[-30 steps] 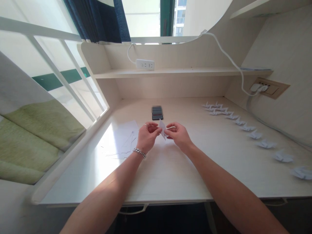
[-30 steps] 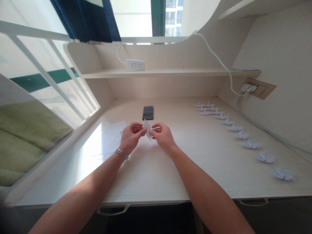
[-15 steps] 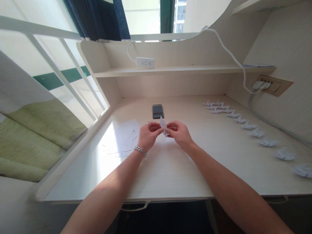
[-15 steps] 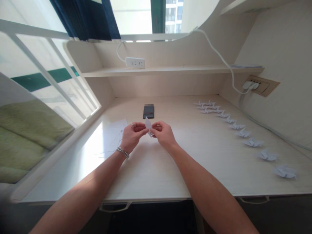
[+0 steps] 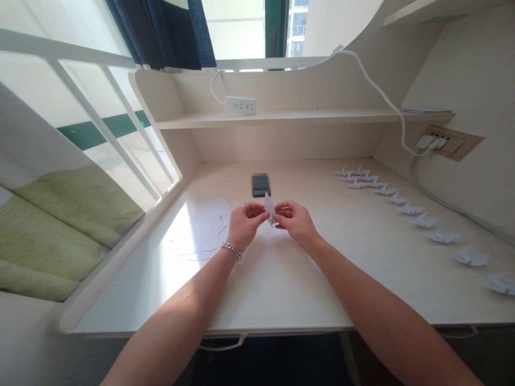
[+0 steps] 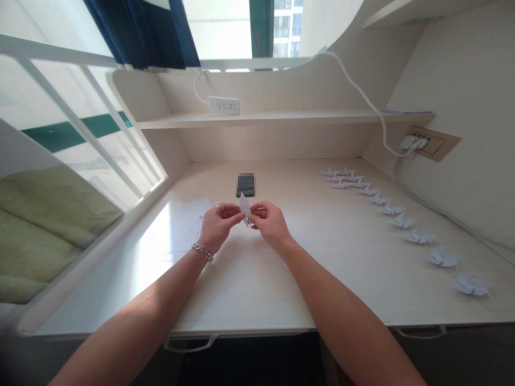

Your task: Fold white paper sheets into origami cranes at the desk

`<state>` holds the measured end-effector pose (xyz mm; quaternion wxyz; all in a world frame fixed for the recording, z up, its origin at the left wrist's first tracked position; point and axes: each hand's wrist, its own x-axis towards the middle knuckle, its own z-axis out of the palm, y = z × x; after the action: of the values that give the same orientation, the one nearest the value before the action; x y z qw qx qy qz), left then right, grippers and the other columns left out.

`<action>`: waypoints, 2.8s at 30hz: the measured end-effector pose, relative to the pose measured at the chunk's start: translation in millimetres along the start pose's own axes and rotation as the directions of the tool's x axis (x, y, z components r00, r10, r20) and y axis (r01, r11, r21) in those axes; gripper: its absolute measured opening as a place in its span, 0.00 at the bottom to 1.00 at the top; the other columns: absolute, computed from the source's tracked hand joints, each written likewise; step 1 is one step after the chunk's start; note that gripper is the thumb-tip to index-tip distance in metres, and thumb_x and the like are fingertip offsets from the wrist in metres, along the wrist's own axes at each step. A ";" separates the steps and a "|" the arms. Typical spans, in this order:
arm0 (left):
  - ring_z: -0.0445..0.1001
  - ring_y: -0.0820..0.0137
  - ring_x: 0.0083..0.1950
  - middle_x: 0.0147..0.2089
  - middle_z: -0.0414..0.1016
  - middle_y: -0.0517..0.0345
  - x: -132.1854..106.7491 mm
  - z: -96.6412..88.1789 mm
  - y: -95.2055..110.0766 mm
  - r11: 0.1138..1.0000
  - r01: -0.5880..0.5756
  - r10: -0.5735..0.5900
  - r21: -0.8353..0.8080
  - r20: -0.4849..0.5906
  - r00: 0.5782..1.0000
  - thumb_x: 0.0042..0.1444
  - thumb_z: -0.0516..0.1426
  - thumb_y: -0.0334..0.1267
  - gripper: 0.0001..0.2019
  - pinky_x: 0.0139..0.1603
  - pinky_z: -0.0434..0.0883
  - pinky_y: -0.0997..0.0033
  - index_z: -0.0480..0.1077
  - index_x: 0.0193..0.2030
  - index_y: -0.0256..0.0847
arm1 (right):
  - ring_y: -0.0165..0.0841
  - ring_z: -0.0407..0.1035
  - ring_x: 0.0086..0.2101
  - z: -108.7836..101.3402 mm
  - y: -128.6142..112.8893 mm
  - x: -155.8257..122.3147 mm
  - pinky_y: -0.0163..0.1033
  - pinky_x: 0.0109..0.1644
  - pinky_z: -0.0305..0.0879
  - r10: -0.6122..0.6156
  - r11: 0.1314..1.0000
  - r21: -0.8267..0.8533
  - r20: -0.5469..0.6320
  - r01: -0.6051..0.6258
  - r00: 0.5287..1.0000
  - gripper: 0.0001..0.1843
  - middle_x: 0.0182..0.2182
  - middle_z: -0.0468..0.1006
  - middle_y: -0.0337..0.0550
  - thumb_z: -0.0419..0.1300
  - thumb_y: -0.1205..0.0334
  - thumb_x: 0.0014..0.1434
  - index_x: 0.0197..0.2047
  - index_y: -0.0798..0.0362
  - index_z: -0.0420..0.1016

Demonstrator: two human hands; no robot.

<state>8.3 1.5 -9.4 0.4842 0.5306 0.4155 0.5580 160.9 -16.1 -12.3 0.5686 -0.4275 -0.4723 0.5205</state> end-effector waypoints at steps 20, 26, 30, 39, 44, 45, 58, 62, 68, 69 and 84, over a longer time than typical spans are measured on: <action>0.77 0.69 0.33 0.32 0.80 0.53 -2.7 -1.9 5.8 0.996 -0.043 0.031 0.077 0.156 0.987 0.43 0.68 0.36 0.11 0.39 0.74 0.67 0.75 0.33 0.35 | 0.33 0.74 0.30 -2.1 -6.6 0.9 0.42 0.39 0.72 0.019 1.000 0.001 0.012 -0.019 1.000 0.14 0.28 0.80 0.41 0.72 0.58 0.39 0.30 0.55 0.78; 0.74 0.72 0.30 0.29 0.79 0.54 -5.1 -4.9 16.2 0.995 0.031 -0.052 0.091 0.238 0.970 0.43 0.67 0.35 0.09 0.35 0.72 0.70 0.78 0.33 0.33 | 0.33 0.74 0.27 -7.6 -14.6 -1.6 0.42 0.36 0.73 0.106 0.994 0.022 0.118 -0.109 0.987 0.14 0.24 0.80 0.41 0.73 0.61 0.37 0.30 0.54 0.79; 0.75 0.72 0.31 0.27 0.78 0.56 -6.2 -4.8 18.6 0.995 0.096 -0.092 -0.006 0.251 0.964 0.42 0.67 0.34 0.07 0.36 0.73 0.69 0.78 0.30 0.35 | 0.32 0.74 0.27 -12.1 -15.7 -2.2 0.40 0.34 0.73 0.114 0.986 0.102 0.176 -0.133 0.978 0.12 0.25 0.80 0.41 0.72 0.62 0.39 0.30 0.54 0.80; 0.73 0.73 0.29 0.25 0.78 0.57 -5.4 -6.7 18.4 0.997 0.031 -0.048 0.068 0.258 0.965 0.41 0.65 0.30 0.04 0.35 0.72 0.72 0.79 0.27 0.36 | 0.34 0.75 0.30 -13.0 -17.9 -3.5 0.41 0.37 0.74 0.122 0.990 0.045 0.206 -0.134 0.971 0.09 0.26 0.79 0.43 0.69 0.60 0.45 0.29 0.55 0.80; 0.76 0.69 0.32 0.29 0.80 0.55 -5.2 -6.0 18.2 0.994 0.083 -0.098 0.074 0.230 0.968 0.41 0.63 0.29 0.08 0.40 0.74 0.67 0.80 0.31 0.36 | 0.34 0.74 0.29 -8.8 -15.2 -2.9 0.41 0.35 0.74 0.083 0.996 -0.048 0.103 -0.079 0.991 0.10 0.25 0.79 0.41 0.70 0.62 0.41 0.29 0.55 0.78; 0.77 0.68 0.34 0.30 0.80 0.53 -5.1 -5.7 18.0 0.993 0.104 -0.112 0.047 0.231 0.966 0.42 0.64 0.31 0.08 0.42 0.75 0.65 0.80 0.32 0.35 | 0.34 0.75 0.29 -8.1 -14.5 -2.7 0.41 0.35 0.74 0.071 0.996 -0.051 0.095 -0.067 0.993 0.10 0.26 0.79 0.41 0.70 0.62 0.41 0.30 0.55 0.78; 0.78 0.65 0.34 0.32 0.81 0.49 -3.5 -8.0 13.9 0.991 0.070 -0.092 0.112 0.210 0.973 0.43 0.68 0.38 0.12 0.42 0.76 0.62 0.80 0.34 0.33 | 0.33 0.74 0.27 -9.8 -9.7 -0.9 0.42 0.36 0.74 -0.021 0.986 -0.162 0.126 0.042 0.992 0.08 0.27 0.80 0.41 0.66 0.61 0.47 0.32 0.55 0.78; 0.78 0.67 0.33 0.31 0.81 0.50 -2.8 -8.0 13.7 0.991 0.053 -0.079 0.124 0.215 0.973 0.43 0.68 0.37 0.11 0.40 0.75 0.64 0.80 0.33 0.34 | 0.32 0.74 0.26 -8.2 -11.1 -1.5 0.40 0.33 0.74 -0.021 0.990 -0.137 0.117 0.037 0.993 0.09 0.25 0.79 0.40 0.68 0.61 0.45 0.31 0.55 0.76; 0.77 0.68 0.32 0.31 0.81 0.51 -1.3 -8.5 8.3 0.993 0.040 -0.062 0.106 0.210 0.976 0.44 0.67 0.37 0.10 0.40 0.75 0.64 0.79 0.34 0.34 | 0.31 0.73 0.25 -7.0 -12.0 -1.1 0.40 0.33 0.73 0.002 0.995 -0.101 0.095 0.008 0.995 0.13 0.23 0.78 0.38 0.72 0.61 0.40 0.28 0.55 0.75; 0.78 0.67 0.33 0.31 0.81 0.51 -1.1 -8.7 7.5 0.994 0.039 -0.060 0.103 0.208 0.976 0.45 0.67 0.37 0.10 0.40 0.76 0.63 0.79 0.34 0.34 | 0.31 0.73 0.25 -7.2 -11.8 -0.8 0.40 0.33 0.73 0.007 0.996 -0.095 0.098 0.002 0.995 0.14 0.23 0.78 0.38 0.73 0.61 0.39 0.28 0.55 0.75; 0.76 0.70 0.34 0.32 0.78 0.55 -2.4 -4.0 6.1 0.989 -0.084 0.064 0.118 0.166 0.984 0.46 0.65 0.34 0.08 0.38 0.73 0.69 0.74 0.34 0.36 | 0.32 0.72 0.26 -5.4 -11.9 -0.4 0.42 0.35 0.72 0.041 0.999 -0.002 0.023 -0.041 0.999 0.19 0.22 0.76 0.38 0.76 0.58 0.32 0.26 0.55 0.74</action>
<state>3.7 -1.8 -4.3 0.4613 0.6185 0.3885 0.5038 168.4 -17.6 -1.8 0.5521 -0.4314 -0.4705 0.5365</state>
